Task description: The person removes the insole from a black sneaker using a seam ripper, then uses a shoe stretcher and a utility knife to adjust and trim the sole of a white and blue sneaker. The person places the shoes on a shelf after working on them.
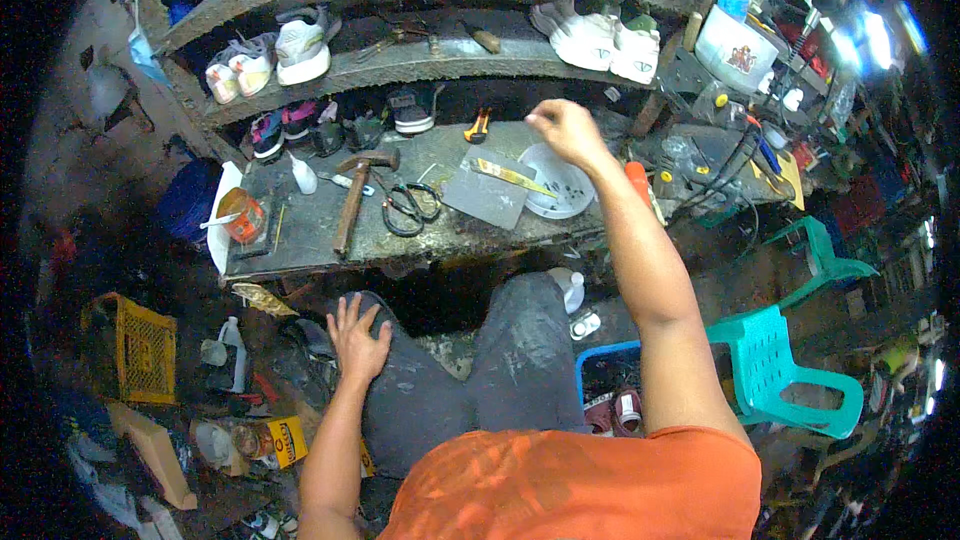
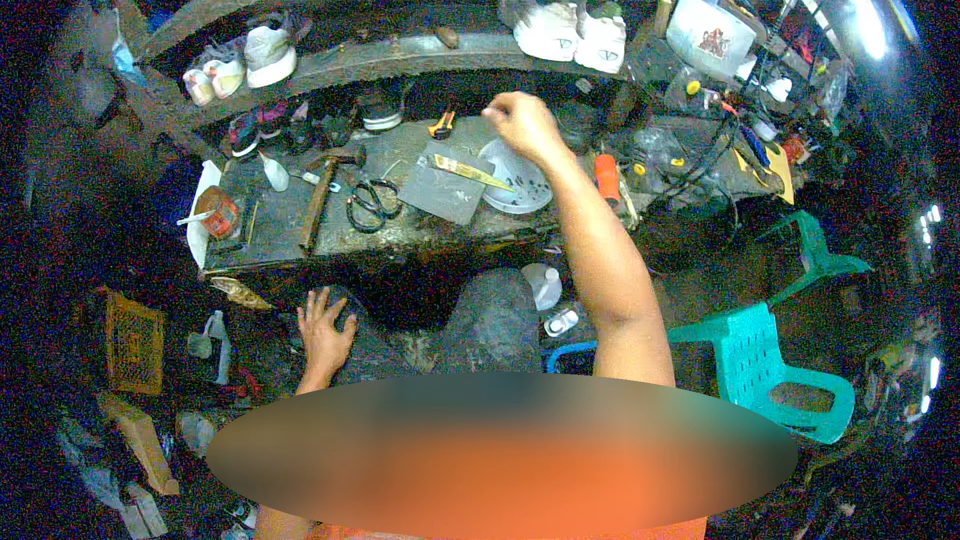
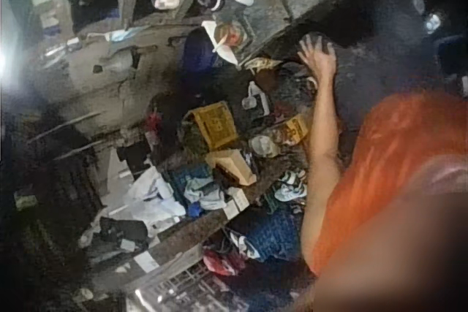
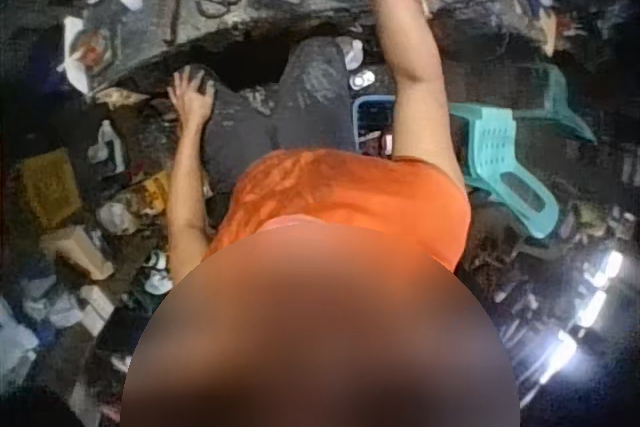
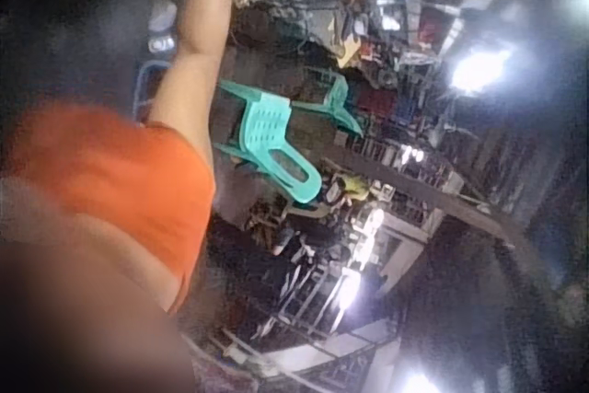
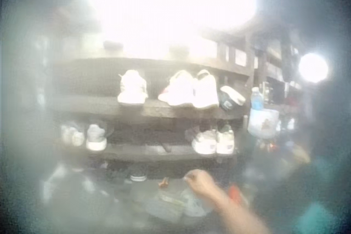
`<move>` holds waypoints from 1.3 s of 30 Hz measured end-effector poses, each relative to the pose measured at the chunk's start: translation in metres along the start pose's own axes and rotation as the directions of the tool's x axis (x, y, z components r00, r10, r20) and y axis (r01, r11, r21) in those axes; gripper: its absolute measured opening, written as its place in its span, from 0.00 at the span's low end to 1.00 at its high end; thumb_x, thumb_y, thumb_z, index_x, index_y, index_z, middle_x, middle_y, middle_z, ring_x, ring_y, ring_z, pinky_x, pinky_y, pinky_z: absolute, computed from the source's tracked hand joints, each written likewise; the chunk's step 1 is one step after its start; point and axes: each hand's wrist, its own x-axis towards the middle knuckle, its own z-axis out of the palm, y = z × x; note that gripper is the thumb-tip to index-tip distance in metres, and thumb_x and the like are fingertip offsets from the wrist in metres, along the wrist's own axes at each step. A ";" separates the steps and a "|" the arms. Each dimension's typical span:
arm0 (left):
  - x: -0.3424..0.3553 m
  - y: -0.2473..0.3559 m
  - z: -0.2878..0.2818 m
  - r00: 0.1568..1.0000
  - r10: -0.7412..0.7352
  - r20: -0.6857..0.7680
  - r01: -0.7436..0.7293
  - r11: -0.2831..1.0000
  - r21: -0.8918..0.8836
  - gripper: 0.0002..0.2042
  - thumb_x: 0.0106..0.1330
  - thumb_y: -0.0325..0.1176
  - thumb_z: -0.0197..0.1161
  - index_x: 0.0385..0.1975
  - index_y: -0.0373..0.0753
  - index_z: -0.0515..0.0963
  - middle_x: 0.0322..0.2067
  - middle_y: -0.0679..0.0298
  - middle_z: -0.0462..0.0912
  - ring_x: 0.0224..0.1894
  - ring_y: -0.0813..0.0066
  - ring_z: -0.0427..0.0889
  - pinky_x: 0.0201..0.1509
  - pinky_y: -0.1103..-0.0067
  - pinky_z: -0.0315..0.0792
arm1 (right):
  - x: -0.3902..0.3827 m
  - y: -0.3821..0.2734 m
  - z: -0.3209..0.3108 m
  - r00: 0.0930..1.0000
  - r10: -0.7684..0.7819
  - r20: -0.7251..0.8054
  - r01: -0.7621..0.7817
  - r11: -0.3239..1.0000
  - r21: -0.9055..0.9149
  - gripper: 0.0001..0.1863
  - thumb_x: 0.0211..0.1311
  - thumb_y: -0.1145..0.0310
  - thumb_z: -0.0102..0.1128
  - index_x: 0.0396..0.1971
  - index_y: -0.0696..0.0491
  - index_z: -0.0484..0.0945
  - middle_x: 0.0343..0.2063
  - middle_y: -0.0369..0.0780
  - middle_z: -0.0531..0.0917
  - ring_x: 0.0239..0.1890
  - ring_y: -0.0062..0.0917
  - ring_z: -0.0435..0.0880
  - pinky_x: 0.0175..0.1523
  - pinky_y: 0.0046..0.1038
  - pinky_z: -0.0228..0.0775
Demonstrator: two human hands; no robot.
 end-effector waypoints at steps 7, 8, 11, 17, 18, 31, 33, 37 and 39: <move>-0.001 0.002 0.002 1.000 0.003 0.001 -0.003 1.000 -0.023 0.21 0.62 0.44 0.67 0.53 0.45 0.84 0.69 0.56 0.69 0.76 0.52 0.56 0.79 0.52 0.41 | 0.076 -0.037 0.089 0.880 0.146 0.452 -0.036 0.970 -0.242 0.31 0.69 0.40 0.54 0.62 0.47 0.79 0.62 0.47 0.79 0.64 0.42 0.77 0.67 0.40 0.68; 0.000 0.000 0.001 1.000 -0.013 0.018 0.013 1.000 -0.022 0.21 0.62 0.44 0.67 0.53 0.45 0.84 0.69 0.56 0.69 0.76 0.52 0.56 0.79 0.52 0.41 | 0.082 -0.034 0.098 0.851 0.170 0.496 -0.030 0.960 -0.278 0.32 0.69 0.38 0.54 0.62 0.46 0.78 0.62 0.45 0.79 0.65 0.41 0.76 0.68 0.40 0.68; 0.000 -0.006 0.000 0.999 -0.030 -0.011 0.030 0.999 -0.012 0.20 0.62 0.45 0.66 0.52 0.45 0.85 0.69 0.57 0.69 0.76 0.53 0.56 0.79 0.54 0.41 | 0.098 -0.028 0.116 0.742 0.236 0.627 -0.030 0.947 -0.321 0.32 0.67 0.37 0.55 0.60 0.45 0.81 0.60 0.43 0.81 0.64 0.39 0.77 0.67 0.39 0.69; -0.001 -0.018 0.002 0.999 -0.030 -0.045 0.028 0.999 -0.042 0.18 0.62 0.44 0.66 0.51 0.45 0.85 0.68 0.57 0.71 0.75 0.54 0.59 0.79 0.55 0.44 | 0.082 -0.021 0.060 0.852 0.055 0.520 -0.015 0.997 -0.082 0.18 0.66 0.62 0.60 0.53 0.48 0.84 0.49 0.43 0.87 0.52 0.33 0.84 0.60 0.32 0.73; 0.000 -0.018 0.003 0.999 -0.032 -0.037 0.031 0.999 -0.025 0.18 0.62 0.44 0.66 0.51 0.45 0.85 0.68 0.57 0.71 0.75 0.54 0.59 0.78 0.55 0.44 | 0.062 -0.017 0.034 0.860 0.055 0.508 -0.058 0.998 -0.009 0.16 0.69 0.64 0.59 0.54 0.49 0.83 0.47 0.42 0.87 0.50 0.31 0.84 0.59 0.31 0.73; 0.001 -0.003 0.003 0.998 0.053 0.026 -0.055 0.996 0.070 0.20 0.64 0.44 0.66 0.53 0.43 0.84 0.71 0.58 0.67 0.76 0.53 0.56 0.79 0.55 0.44 | -0.322 0.032 -0.065 0.666 0.736 0.122 -0.595 0.425 0.682 0.21 0.64 0.65 0.69 0.55 0.54 0.79 0.31 0.33 0.81 0.35 0.22 0.82 0.40 0.26 0.77; 0.002 0.000 0.002 0.999 0.032 0.025 -0.034 0.996 0.085 0.20 0.64 0.44 0.66 0.53 0.43 0.84 0.71 0.58 0.67 0.76 0.53 0.56 0.79 0.55 0.44 | -0.338 0.062 -0.012 0.672 0.731 -0.114 -0.581 0.617 0.531 0.18 0.65 0.62 0.68 0.51 0.55 0.82 0.29 0.32 0.81 0.34 0.19 0.80 0.42 0.25 0.75; 0.001 0.002 -0.002 0.998 -0.001 0.069 -0.006 0.995 0.101 0.20 0.65 0.44 0.65 0.54 0.44 0.83 0.71 0.59 0.67 0.77 0.54 0.55 0.79 0.54 0.43 | -0.308 0.128 0.062 0.788 0.497 -0.365 -0.483 0.865 0.135 0.33 0.66 0.56 0.66 0.65 0.57 0.70 0.57 0.54 0.76 0.58 0.42 0.78 0.62 0.37 0.70; 0.001 0.000 -0.004 0.998 -0.009 0.063 0.001 0.993 0.115 0.20 0.65 0.44 0.65 0.55 0.44 0.83 0.71 0.59 0.67 0.77 0.54 0.55 0.79 0.54 0.43 | -0.277 0.148 0.082 0.732 0.501 -0.462 -0.544 0.838 0.046 0.34 0.65 0.55 0.66 0.65 0.58 0.67 0.55 0.59 0.78 0.58 0.51 0.78 0.60 0.45 0.71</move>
